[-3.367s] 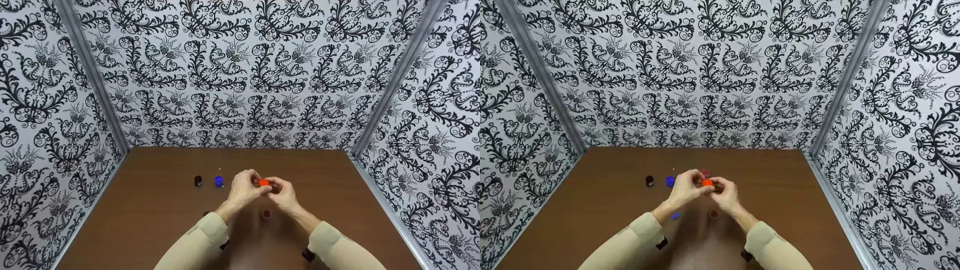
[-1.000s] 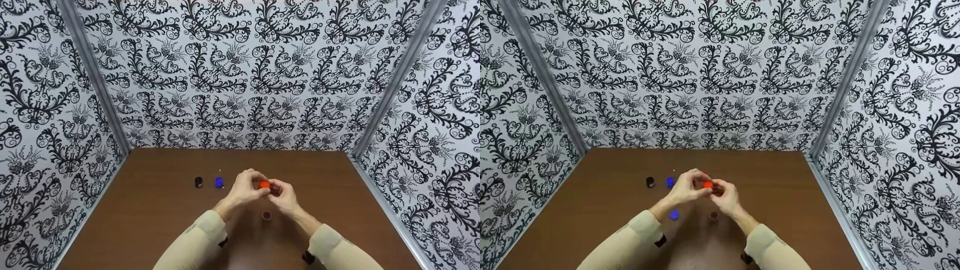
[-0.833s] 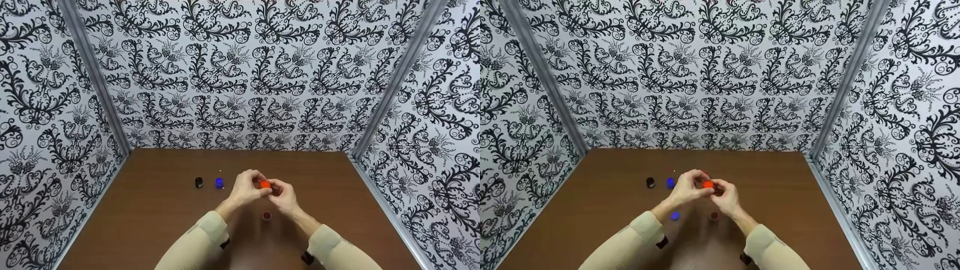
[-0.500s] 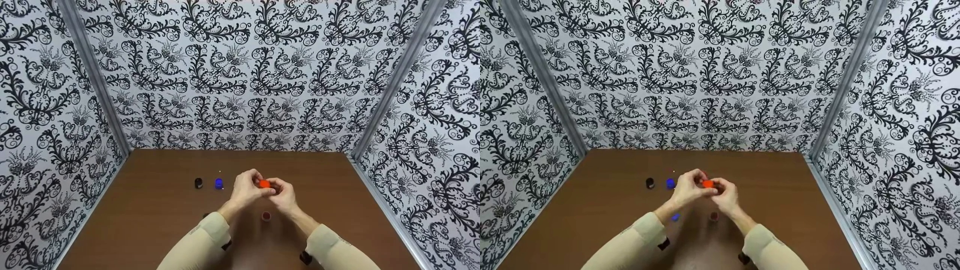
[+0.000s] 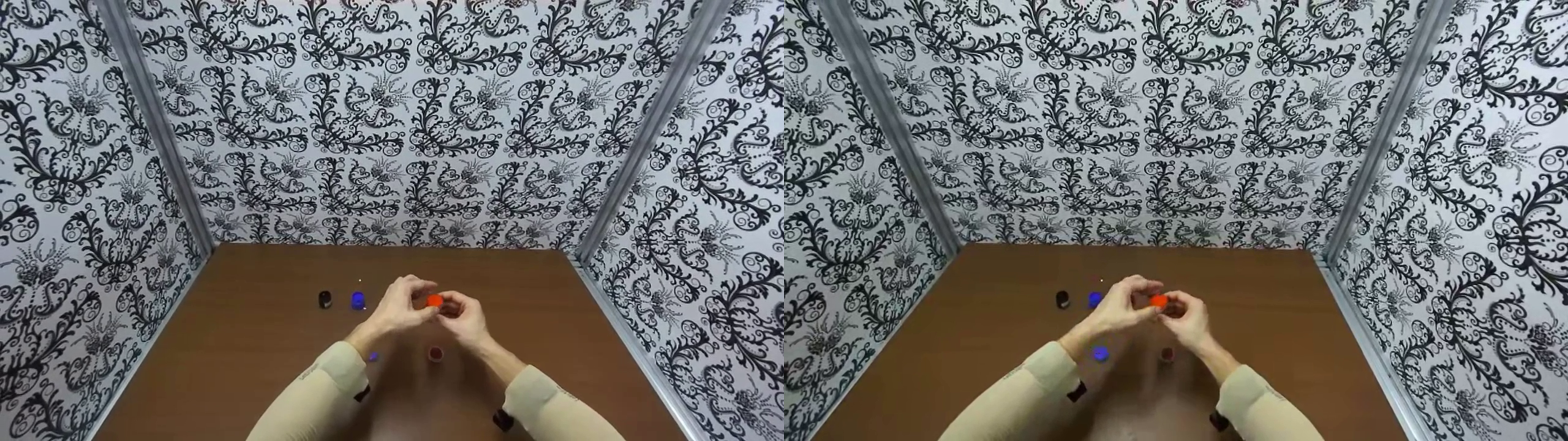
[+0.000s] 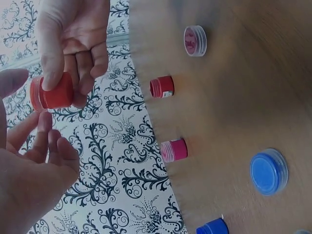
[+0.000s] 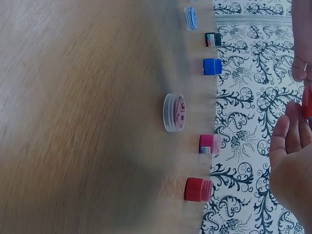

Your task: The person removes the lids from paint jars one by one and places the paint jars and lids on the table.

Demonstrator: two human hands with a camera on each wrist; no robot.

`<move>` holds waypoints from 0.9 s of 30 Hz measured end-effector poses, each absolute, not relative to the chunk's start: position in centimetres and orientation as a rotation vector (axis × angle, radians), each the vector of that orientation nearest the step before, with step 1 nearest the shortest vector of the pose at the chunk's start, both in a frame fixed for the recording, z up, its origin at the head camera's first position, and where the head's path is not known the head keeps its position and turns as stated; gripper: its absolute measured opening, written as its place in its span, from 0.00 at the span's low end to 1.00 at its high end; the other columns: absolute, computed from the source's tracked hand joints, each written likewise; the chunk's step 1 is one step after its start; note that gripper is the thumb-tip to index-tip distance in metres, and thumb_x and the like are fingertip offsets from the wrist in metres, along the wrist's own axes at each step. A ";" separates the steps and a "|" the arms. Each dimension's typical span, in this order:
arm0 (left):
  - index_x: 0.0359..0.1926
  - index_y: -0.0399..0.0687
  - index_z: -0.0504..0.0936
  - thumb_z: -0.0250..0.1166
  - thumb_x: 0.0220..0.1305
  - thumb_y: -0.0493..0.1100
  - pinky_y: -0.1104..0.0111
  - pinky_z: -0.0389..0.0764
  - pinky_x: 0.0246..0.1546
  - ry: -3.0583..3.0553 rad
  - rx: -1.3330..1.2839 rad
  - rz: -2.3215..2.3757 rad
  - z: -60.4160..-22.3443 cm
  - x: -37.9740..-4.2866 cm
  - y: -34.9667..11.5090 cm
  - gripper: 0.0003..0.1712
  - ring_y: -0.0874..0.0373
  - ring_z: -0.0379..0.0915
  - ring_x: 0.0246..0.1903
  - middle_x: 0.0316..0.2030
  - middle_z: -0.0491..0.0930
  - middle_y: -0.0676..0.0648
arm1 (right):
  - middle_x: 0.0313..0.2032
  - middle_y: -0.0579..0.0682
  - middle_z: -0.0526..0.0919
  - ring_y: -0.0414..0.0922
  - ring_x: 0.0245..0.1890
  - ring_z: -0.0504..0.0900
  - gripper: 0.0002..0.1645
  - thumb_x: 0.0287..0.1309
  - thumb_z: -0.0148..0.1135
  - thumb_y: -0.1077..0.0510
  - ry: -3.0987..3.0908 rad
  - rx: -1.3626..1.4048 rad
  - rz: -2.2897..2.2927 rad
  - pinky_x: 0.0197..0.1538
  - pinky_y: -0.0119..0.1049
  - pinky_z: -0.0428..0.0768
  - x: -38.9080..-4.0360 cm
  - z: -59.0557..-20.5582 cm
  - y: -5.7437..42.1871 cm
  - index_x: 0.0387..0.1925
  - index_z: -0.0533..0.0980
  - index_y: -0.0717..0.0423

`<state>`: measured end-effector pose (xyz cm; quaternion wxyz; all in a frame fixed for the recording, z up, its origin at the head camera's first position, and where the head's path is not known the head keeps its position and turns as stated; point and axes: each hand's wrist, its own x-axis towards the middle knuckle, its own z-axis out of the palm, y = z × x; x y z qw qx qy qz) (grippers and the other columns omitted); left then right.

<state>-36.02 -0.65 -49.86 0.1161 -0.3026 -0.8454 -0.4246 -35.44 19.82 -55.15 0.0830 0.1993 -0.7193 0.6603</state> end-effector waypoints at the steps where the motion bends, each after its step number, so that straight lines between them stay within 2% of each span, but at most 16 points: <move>1: 0.60 0.41 0.92 0.76 0.62 0.45 0.66 0.76 0.50 -2.472 -0.908 -1.235 -49.9 -36.0 -0.7 0.26 0.46 0.82 0.47 0.48 0.91 0.40 | 0.39 0.42 0.96 0.32 0.39 0.92 0.19 0.59 0.73 0.78 -2.152 0.591 1.976 0.45 0.26 0.90 -35.4 -55.2 19.8 0.52 0.80 0.83; 4: 0.59 0.41 0.93 0.75 0.64 0.44 0.67 0.76 0.51 -2.467 -0.940 -1.252 -49.9 -35.8 -0.8 0.23 0.48 0.81 0.47 0.48 0.91 0.41 | 0.40 0.44 0.96 0.32 0.39 0.92 0.20 0.59 0.75 0.77 -2.170 0.576 1.968 0.46 0.26 0.89 -35.3 -55.0 19.8 0.52 0.82 0.81; 7: 0.58 0.42 0.93 0.75 0.65 0.44 0.66 0.79 0.53 -2.472 -0.933 -1.277 -49.8 -35.6 -0.7 0.21 0.52 0.81 0.48 0.49 0.91 0.42 | 0.41 0.46 0.96 0.32 0.40 0.92 0.20 0.59 0.78 0.75 -2.192 0.554 1.944 0.48 0.26 0.89 -35.3 -54.9 19.8 0.52 0.83 0.78; 10: 0.55 0.41 0.93 0.77 0.65 0.44 0.60 0.85 0.56 -2.461 -0.886 -1.314 -49.8 -35.4 -0.4 0.19 0.47 0.84 0.50 0.48 0.91 0.41 | 0.42 0.52 0.97 0.32 0.40 0.92 0.19 0.58 0.79 0.74 -2.214 0.525 1.920 0.47 0.27 0.89 -35.3 -54.9 19.9 0.51 0.84 0.76; 14: 0.47 0.42 0.92 0.83 0.62 0.47 0.62 0.87 0.51 -2.447 -0.744 -1.325 -50.3 -35.3 0.2 0.17 0.45 0.87 0.46 0.43 0.91 0.43 | 0.41 0.54 0.97 0.33 0.38 0.92 0.20 0.57 0.79 0.75 -2.212 0.501 1.915 0.46 0.27 0.89 -35.3 -55.2 19.9 0.51 0.84 0.76; 18: 0.42 0.46 0.91 0.87 0.59 0.49 0.69 0.83 0.45 -2.455 -0.635 -1.308 -50.8 -35.2 0.7 0.18 0.56 0.84 0.40 0.39 0.91 0.46 | 0.40 0.50 0.96 0.33 0.38 0.92 0.20 0.56 0.78 0.76 -2.191 0.492 1.933 0.46 0.26 0.90 -35.4 -55.4 19.9 0.50 0.84 0.77; 23: 0.41 0.47 0.90 0.88 0.57 0.51 0.70 0.82 0.42 -2.443 -0.584 -1.350 -50.5 -35.1 1.0 0.19 0.60 0.81 0.37 0.36 0.90 0.48 | 0.41 0.51 0.97 0.33 0.38 0.92 0.19 0.56 0.78 0.75 -2.179 0.481 1.928 0.46 0.26 0.89 -35.4 -55.2 19.9 0.49 0.85 0.76; 27: 0.40 0.48 0.89 0.87 0.57 0.52 0.71 0.80 0.40 -2.427 -0.574 -1.370 -50.2 -35.1 1.2 0.19 0.60 0.80 0.36 0.34 0.89 0.48 | 0.40 0.48 0.97 0.32 0.38 0.91 0.19 0.56 0.79 0.75 -2.180 0.484 1.913 0.46 0.25 0.88 -35.5 -55.1 20.0 0.50 0.85 0.75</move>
